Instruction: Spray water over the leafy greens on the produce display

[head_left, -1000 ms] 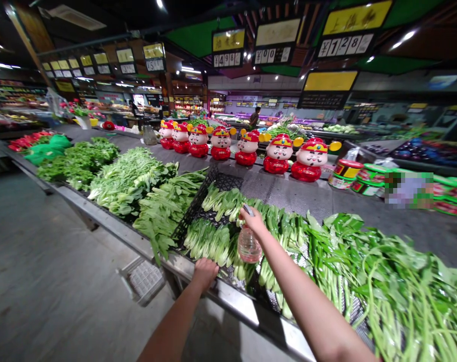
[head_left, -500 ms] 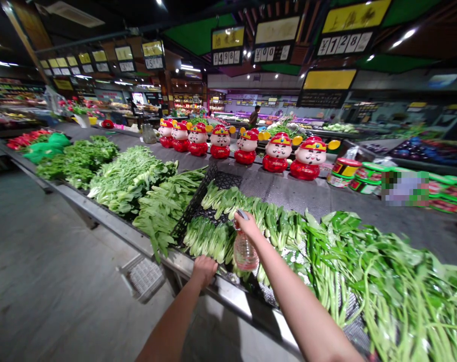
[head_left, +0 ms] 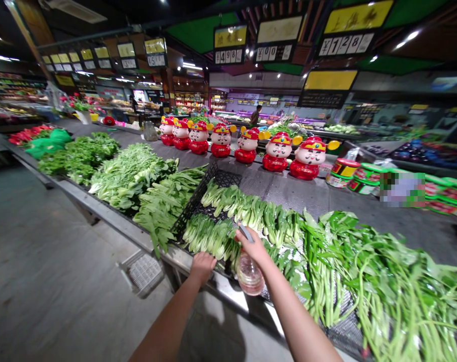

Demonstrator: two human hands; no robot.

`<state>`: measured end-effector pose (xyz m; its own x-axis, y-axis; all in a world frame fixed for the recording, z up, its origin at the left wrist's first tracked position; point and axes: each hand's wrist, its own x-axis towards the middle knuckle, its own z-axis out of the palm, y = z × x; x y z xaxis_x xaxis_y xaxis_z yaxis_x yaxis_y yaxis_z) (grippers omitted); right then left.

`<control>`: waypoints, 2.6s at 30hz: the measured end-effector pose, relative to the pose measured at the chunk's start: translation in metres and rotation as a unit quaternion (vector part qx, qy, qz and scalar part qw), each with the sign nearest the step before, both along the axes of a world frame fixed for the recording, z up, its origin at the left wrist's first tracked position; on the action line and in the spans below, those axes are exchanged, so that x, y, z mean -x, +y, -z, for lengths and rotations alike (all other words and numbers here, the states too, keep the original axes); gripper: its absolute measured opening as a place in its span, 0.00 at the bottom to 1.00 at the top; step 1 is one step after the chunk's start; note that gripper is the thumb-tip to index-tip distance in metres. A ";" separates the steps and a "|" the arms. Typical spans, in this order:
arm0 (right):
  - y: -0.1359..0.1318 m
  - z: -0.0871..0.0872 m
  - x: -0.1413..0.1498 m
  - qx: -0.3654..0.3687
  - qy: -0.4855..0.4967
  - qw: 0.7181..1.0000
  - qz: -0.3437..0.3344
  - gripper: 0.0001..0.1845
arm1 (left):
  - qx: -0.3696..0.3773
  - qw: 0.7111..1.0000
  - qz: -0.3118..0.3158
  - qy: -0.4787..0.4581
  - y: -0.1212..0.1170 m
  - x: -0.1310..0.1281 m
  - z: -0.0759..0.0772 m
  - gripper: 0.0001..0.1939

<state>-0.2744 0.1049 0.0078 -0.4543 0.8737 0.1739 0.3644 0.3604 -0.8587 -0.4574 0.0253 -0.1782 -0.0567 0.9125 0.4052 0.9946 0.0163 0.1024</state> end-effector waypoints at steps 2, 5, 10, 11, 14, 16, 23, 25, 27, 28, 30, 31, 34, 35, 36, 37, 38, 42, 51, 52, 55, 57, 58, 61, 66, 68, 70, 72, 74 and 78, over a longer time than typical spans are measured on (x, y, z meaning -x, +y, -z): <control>-0.010 0.004 -0.006 0.001 -0.012 1.000 -0.003 0.20 | -0.004 1.000 0.004 -0.008 -0.001 0.000 -0.004 0.16; -0.021 0.009 -0.015 0.007 -0.018 1.000 0.004 0.22 | -0.002 1.000 0.003 -0.010 -0.003 0.005 -0.012 0.16; -0.032 0.017 -0.027 0.007 -0.054 0.998 0.010 0.23 | -0.009 1.000 -0.023 -0.007 -0.012 0.019 -0.012 0.15; -0.033 0.019 -0.029 0.008 -0.061 0.998 0.009 0.23 | -0.015 0.999 -0.027 -0.010 -0.014 0.021 -0.010 0.14; -0.037 0.026 -0.035 0.017 -0.071 0.997 0.016 0.22 | -0.029 0.999 -0.027 -0.011 -0.019 0.022 -0.003 0.14; -0.040 0.028 -0.038 0.025 -0.070 0.997 0.024 0.22 | -0.031 0.999 -0.024 -0.004 -0.021 0.021 0.000 0.14; -0.046 0.012 -0.047 0.030 -0.056 0.998 0.020 0.22 | 0.005 1.000 -0.023 -0.001 -0.019 0.021 -0.003 0.16; -0.048 0.005 -0.046 0.029 -0.056 0.998 0.011 0.22 | 0.016 1.000 -0.020 0.008 -0.018 0.023 -0.004 0.16; -0.050 0.000 -0.043 0.025 -0.058 0.998 -0.003 0.21 | 0.028 0.999 -0.017 0.015 -0.018 0.024 -0.005 0.16; -0.051 -0.002 -0.041 0.022 -0.059 0.998 -0.010 0.21 | 0.035 0.999 -0.015 0.017 -0.018 0.025 -0.005 0.15; -0.052 -0.004 -0.035 0.016 -0.064 0.998 -0.022 0.21 | 0.049 0.999 -0.009 0.015 -0.019 0.026 -0.006 0.15; -0.053 -0.003 -0.031 0.013 -0.068 0.997 -0.028 0.21 | 0.055 0.998 -0.006 0.012 -0.019 0.027 -0.006 0.15; -0.053 0.003 -0.022 0.011 -0.083 0.996 -0.038 0.20 | 0.062 0.998 -0.002 0.002 -0.019 0.027 -0.006 0.14; -0.052 0.007 -0.019 0.011 -0.086 0.996 -0.037 0.20 | 0.062 0.998 -0.002 -0.001 -0.019 0.027 -0.006 0.14; -0.052 0.011 -0.016 0.014 -0.088 0.995 -0.034 0.19 | 0.063 0.998 -0.002 -0.003 -0.019 0.027 -0.006 0.15; -0.051 0.016 -0.015 0.016 -0.090 0.995 -0.030 0.19 | 0.065 0.998 -0.003 -0.004 -0.019 0.028 -0.006 0.15; -0.050 0.020 -0.013 0.021 -0.091 0.995 -0.025 0.18 | 0.067 0.998 -0.002 -0.005 -0.019 0.028 -0.005 0.14; -0.050 0.028 -0.014 0.035 -0.087 0.995 -0.023 0.16 | 0.069 0.998 0.000 -0.009 -0.019 0.028 -0.005 0.14; -0.056 -0.001 -0.013 0.013 -0.077 0.996 -0.050 0.18 | 0.079 0.996 -0.007 -0.031 -0.019 0.026 -0.004 0.14; -0.057 -0.003 -0.011 0.012 -0.079 0.995 -0.054 0.17 | 0.080 0.996 -0.008 -0.030 -0.019 0.026 -0.004 0.13; -0.060 -0.007 -0.003 0.001 -0.092 0.994 -0.065 0.17 | 0.083 0.996 -0.009 -0.029 -0.019 0.026 -0.004 0.13; -0.061 -0.005 0.002 -0.010 -0.103 0.992 -0.069 0.17 | 0.083 0.996 -0.009 -0.029 -0.019 0.026 -0.004 0.13; -0.062 -0.003 0.004 -0.014 -0.109 0.991 -0.070 0.17 | 0.083 0.996 -0.008 -0.029 -0.019 0.026 -0.004 0.13; -0.062 0.007 0.009 -0.018 -0.123 0.990 -0.067 0.14 | 0.081 0.996 -0.005 -0.029 -0.019 0.025 -0.004 0.13; -0.060 0.017 0.009 -0.006 -0.127 0.990 -0.068 0.14 | 0.082 0.996 -0.004 -0.029 -0.019 0.025 -0.004 0.13; -0.061 0.016 0.006 0.003 -0.115 0.991 -0.074 0.15 | 0.083 0.996 -0.003 -0.029 -0.019 0.025 -0.004 0.13; -0.061 0.014 0.002 0.016 -0.098 0.992 -0.078 0.16 | 0.083 0.996 -0.003 -0.028 -0.019 0.025 -0.003 0.13; -0.062 0.011 -0.003 0.024 -0.085 0.993 -0.075 0.17 | 0.083 0.996 -0.003 -0.027 -0.019 0.025 -0.003 0.13; -0.062 0.010 -0.008 0.025 -0.078 0.994 -0.069 0.17 | 0.082 0.996 -0.004 -0.027 -0.019 0.025 -0.003 0.13; -0.062 0.014 -0.016 0.033 -0.080 0.994 -0.065 0.17 | 0.080 0.996 -0.003 -0.030 -0.019 0.026 -0.002 0.13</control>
<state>-0.2581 0.0429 -0.0066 -0.5816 0.8127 0.0355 0.4516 0.3589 -0.8168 -0.4831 0.0065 -0.1758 -0.0814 0.9646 0.2509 0.9867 0.0425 0.1568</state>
